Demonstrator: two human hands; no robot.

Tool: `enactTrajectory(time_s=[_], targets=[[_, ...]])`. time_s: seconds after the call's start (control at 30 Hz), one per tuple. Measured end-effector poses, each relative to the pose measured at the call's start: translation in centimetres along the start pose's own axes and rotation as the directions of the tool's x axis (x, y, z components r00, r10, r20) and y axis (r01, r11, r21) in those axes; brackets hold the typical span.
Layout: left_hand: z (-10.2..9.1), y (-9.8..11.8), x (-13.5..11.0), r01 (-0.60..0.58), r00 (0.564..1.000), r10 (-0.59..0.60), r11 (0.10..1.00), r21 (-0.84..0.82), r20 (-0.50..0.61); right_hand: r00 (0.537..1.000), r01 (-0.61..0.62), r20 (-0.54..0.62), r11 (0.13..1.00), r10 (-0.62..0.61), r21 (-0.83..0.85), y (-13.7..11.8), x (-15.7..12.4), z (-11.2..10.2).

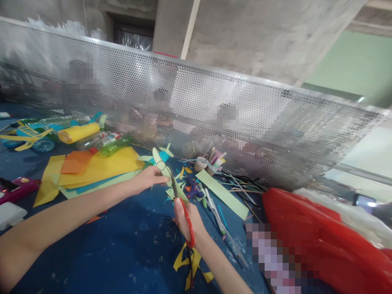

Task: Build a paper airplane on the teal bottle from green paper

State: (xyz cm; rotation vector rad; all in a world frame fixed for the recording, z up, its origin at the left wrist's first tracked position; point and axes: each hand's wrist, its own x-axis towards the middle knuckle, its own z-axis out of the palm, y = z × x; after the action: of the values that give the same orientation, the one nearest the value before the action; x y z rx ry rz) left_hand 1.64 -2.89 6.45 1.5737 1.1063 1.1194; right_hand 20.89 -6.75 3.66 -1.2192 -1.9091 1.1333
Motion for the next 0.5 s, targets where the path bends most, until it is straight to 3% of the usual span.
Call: enactTrajectory(time_s=[0.23, 0.5], targets=[[0.04, -0.08, 0.24, -0.003, 1.0, 0.006, 0.993, -0.121, 0.023, 1.0, -0.026, -0.015, 1.0, 0.026, -0.006, -0.39, -0.06, -0.13], [-0.4, 0.09, 0.41, 0.023, 0.999, -0.02, 0.997, -0.078, 0.038, 0.997, -0.074, -0.024, 0.997, 0.073, -0.018, -0.17, -0.03, -0.12]])
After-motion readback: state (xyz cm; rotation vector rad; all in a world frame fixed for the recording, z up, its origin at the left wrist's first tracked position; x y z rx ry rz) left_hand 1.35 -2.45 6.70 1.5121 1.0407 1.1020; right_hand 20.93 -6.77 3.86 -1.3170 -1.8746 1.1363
